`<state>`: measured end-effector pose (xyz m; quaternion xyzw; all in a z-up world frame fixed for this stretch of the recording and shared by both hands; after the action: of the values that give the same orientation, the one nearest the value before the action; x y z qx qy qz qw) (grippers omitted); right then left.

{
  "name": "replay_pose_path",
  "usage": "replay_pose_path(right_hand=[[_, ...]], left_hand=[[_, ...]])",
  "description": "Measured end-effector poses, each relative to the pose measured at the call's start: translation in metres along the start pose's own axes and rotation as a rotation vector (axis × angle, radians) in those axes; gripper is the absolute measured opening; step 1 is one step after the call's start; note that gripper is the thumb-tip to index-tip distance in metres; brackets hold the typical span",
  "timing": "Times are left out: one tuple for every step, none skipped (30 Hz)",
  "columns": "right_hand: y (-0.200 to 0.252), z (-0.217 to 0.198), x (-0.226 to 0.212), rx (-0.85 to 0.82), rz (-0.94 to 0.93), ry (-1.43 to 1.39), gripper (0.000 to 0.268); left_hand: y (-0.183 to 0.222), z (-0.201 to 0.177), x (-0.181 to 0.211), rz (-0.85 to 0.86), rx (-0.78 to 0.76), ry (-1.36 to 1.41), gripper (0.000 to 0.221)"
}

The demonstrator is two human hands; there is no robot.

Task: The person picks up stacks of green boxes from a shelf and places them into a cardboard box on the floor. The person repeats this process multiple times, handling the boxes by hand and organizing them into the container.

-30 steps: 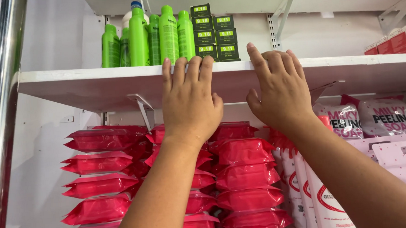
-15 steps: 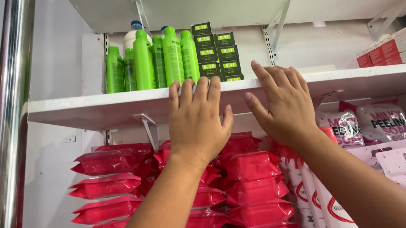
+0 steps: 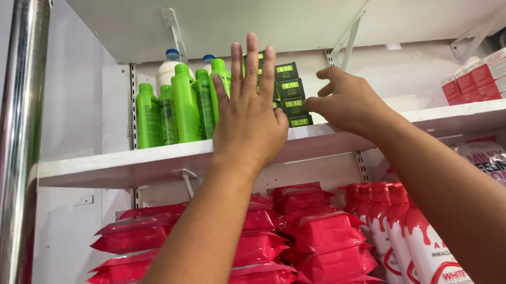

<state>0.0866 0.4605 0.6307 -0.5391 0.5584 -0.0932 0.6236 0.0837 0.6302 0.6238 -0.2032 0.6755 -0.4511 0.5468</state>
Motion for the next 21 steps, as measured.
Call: replay_pose_path(right_hand=[[-0.001,0.001,-0.003,0.001,-0.001,-0.006,0.081],[-0.004,0.005,-0.001,-0.034,0.061,0.026,0.082],[-0.005,0.01,0.0,-0.068,0.124,0.058,0.082],[-0.016,0.015,0.006,-0.073,0.124,0.056,0.082],[-0.026,0.022,0.007,-0.06,0.047,0.194,0.085],[-0.036,0.028,0.008,-0.045,-0.032,0.333,0.089],[-0.031,0.027,0.0,-0.047,-0.033,0.331,0.089],[-0.026,0.029,-0.005,-0.103,-0.007,0.401,0.09],[-0.02,0.031,-0.01,-0.16,0.019,0.471,0.091],[-0.026,0.032,-0.009,-0.16,0.019,0.47,0.091],[-0.031,0.035,-0.008,-0.198,0.033,0.464,0.093],[-0.036,0.038,-0.006,-0.239,0.047,0.461,0.096],[-0.038,0.04,-0.005,-0.24,0.046,0.463,0.096],[-0.039,0.042,-0.005,-0.238,0.033,0.491,0.097],[-0.041,0.043,-0.005,-0.236,0.02,0.52,0.099],[-0.041,0.044,-0.003,-0.238,0.02,0.517,0.099],[-0.041,0.045,-0.003,-0.245,0.0,0.485,0.1],[-0.041,0.045,-0.002,-0.249,-0.019,0.454,0.102],[-0.04,0.045,-0.001,-0.249,-0.018,0.452,0.102],[-0.039,0.044,-0.002,-0.239,-0.013,0.475,0.1],[-0.038,0.043,-0.003,-0.228,-0.008,0.498,0.099]], left_hand=[[-0.001,-0.002,0.001,0.004,0.0,-0.005,0.089],[-0.001,0.0,0.002,-0.014,-0.057,-0.01,0.09],[-0.001,0.002,0.002,-0.032,-0.114,-0.014,0.092],[-0.001,0.004,0.001,-0.033,-0.119,-0.016,0.092],[-0.001,0.005,0.001,-0.036,-0.121,-0.014,0.09],[-0.003,0.006,0.0,-0.038,-0.121,-0.012,0.089],[-0.002,0.005,0.001,-0.038,-0.123,-0.014,0.089],[-0.001,0.004,0.001,-0.048,-0.135,-0.013,0.09],[-0.001,0.004,0.001,-0.058,-0.147,-0.011,0.09],[-0.001,0.003,0.002,-0.057,-0.147,-0.013,0.09],[-0.001,0.003,0.002,-0.06,-0.148,-0.011,0.089],[-0.001,0.003,0.002,-0.066,-0.151,-0.008,0.089],[0.0,0.004,0.002,-0.069,-0.151,-0.008,0.089],[-0.001,0.005,0.001,-0.068,-0.155,-0.008,0.088],[-0.002,0.005,0.001,-0.068,-0.159,-0.009,0.087],[-0.001,0.005,0.001,-0.067,-0.161,-0.011,0.087],[-0.001,0.006,0.0,-0.071,-0.172,-0.009,0.086],[-0.001,0.006,0.0,-0.074,-0.181,-0.004,0.085],[-0.001,0.007,0.0,-0.072,-0.182,-0.005,0.085],[-0.002,0.008,0.0,-0.072,-0.177,-0.008,0.085],[-0.002,0.008,-0.001,-0.071,-0.173,-0.012,0.085]])
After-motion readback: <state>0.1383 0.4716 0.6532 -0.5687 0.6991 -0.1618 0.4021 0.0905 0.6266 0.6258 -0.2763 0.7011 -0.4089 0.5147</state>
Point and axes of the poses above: each hand's wrist, its own y-axis away from the middle knuckle, its own z-axis out of the palm, x = y × z, the point moved 7 cm from there along -y, towards the middle knuckle, and after that the axes turned 14 degrees about z, right-handed, at the moved point
